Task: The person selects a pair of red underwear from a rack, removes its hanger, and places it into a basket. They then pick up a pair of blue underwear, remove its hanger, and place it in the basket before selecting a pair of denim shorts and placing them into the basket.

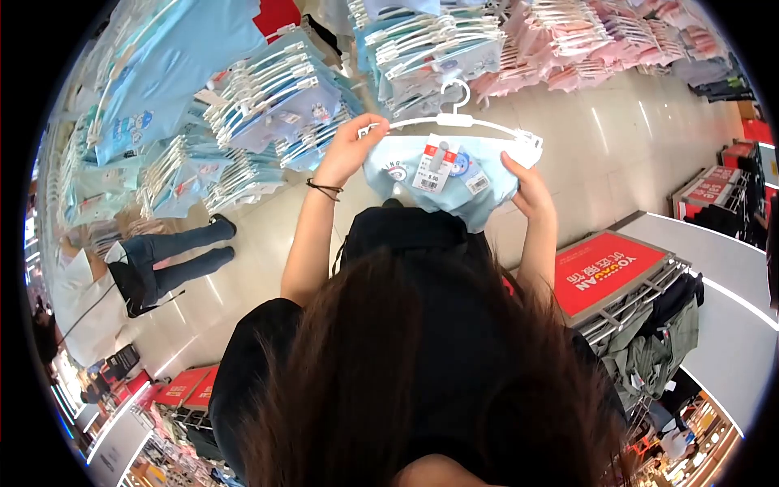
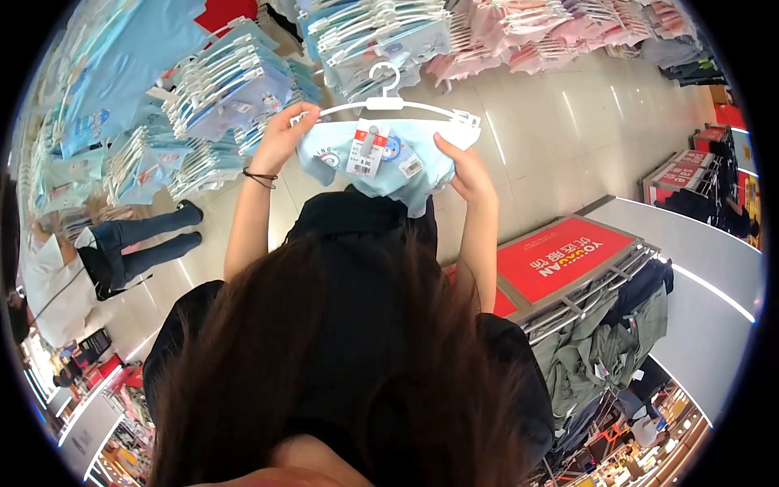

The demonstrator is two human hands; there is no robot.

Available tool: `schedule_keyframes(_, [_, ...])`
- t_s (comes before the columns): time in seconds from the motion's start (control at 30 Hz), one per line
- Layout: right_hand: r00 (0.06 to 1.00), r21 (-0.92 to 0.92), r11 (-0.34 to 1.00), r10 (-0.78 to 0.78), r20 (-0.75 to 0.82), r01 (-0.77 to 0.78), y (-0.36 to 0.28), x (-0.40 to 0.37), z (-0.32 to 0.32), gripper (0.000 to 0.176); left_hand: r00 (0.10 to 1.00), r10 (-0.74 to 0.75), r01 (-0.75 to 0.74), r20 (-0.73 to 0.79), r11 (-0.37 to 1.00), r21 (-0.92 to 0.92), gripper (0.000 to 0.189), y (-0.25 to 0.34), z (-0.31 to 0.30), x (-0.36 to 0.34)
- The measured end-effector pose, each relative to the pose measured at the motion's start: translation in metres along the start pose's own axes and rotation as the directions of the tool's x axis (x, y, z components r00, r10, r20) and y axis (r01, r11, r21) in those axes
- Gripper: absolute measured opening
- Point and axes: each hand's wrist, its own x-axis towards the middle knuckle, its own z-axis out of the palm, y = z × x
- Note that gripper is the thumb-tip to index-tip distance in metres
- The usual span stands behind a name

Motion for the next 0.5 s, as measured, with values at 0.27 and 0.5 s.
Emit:
schedule_keyframes(0.27, [0.931, -0.079, 0.978, -0.21, -0.298, 0.195, -0.011, 0.046, -0.048, 0.04, 0.988, 0.106, -0.11, 0.114, 0.993, 0.034, 0.014, -0.015, 0.03, 0.024])
schedule_keyframes(0.5, [0.972, -0.552, 0.83, -0.187, -0.14, 0.08, -0.04, 0.109, -0.09, 0.024, 0.995, 0.09, -0.087, -0.051, 0.995, 0.054, 0.015, -0.03, 0.05, 0.068])
